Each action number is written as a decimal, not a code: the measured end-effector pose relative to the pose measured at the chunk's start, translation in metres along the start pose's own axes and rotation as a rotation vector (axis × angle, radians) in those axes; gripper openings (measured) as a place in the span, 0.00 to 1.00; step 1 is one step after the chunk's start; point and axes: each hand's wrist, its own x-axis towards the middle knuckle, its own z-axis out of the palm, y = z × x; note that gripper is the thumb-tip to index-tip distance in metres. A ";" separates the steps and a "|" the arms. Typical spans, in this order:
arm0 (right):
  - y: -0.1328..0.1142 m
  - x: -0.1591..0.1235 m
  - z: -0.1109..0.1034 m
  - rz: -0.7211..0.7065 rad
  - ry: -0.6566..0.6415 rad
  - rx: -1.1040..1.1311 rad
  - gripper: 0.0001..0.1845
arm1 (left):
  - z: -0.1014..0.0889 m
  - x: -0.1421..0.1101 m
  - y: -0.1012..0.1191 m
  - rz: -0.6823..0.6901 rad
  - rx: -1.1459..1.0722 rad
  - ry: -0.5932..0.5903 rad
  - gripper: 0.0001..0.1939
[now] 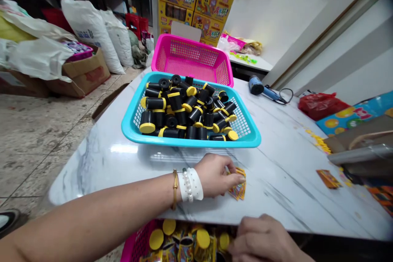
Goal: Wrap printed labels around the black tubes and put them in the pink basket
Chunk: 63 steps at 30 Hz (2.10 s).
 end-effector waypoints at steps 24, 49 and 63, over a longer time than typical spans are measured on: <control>0.084 0.177 -0.109 0.310 0.135 -0.289 0.12 | -0.005 -0.003 0.005 0.173 0.082 0.040 0.17; 0.081 0.195 -0.107 0.527 -0.217 -0.830 0.13 | -0.002 -0.003 -0.004 0.296 0.211 0.084 0.13; 0.105 0.185 -0.135 0.180 -0.010 -0.799 0.25 | -0.004 -0.004 -0.001 0.282 0.189 0.096 0.14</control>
